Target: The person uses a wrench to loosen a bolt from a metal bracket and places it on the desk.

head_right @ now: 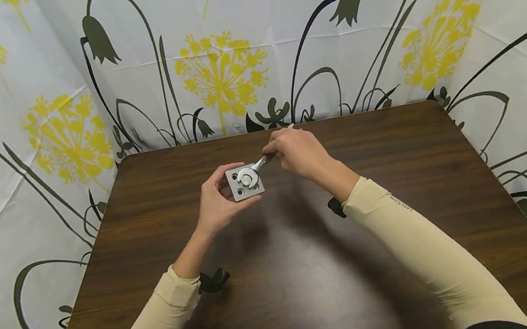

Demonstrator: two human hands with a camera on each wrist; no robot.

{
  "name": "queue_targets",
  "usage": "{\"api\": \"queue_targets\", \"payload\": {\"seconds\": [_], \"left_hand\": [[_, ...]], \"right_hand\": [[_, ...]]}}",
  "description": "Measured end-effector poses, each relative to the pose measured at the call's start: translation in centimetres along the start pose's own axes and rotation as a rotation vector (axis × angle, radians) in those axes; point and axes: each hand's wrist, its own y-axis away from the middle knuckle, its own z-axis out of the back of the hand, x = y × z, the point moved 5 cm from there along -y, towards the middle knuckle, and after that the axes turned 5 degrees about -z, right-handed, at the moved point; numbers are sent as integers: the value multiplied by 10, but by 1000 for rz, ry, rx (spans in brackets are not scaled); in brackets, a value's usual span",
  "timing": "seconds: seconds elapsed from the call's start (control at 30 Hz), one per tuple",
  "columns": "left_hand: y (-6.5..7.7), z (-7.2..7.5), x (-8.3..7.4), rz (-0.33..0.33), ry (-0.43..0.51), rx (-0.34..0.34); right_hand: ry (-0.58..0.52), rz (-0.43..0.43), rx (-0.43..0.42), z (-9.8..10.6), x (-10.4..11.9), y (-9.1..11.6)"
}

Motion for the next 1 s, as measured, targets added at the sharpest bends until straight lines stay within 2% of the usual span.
{"api": "queue_targets", "payload": {"seconds": [0.23, 0.33, 0.47, 0.67, 0.77, 0.87, 1.0], "left_hand": [[0, -4, 1, 12, 26, 40], [0, -3, 0, 9, 24, 34], [-1, -2, -2, -2, 15, 18], [-4, 1, -3, -19, 19, 15], [-5, 2, -4, -20, 15, 20], [-4, 4, -4, -22, -5, 12], [-4, 4, -5, -38, -25, -12]], "right_hand": [[65, 176, -68, 7, 11, -17], [71, 197, -90, 10, 13, -20], [54, 112, -77, 11, 4, -16], [-60, -131, -9, 6, -18, 8], [-203, -245, 20, 0, -21, 25], [-416, -349, 50, -9, -14, 43], [-848, -467, 83, -25, 10, 67]]}}
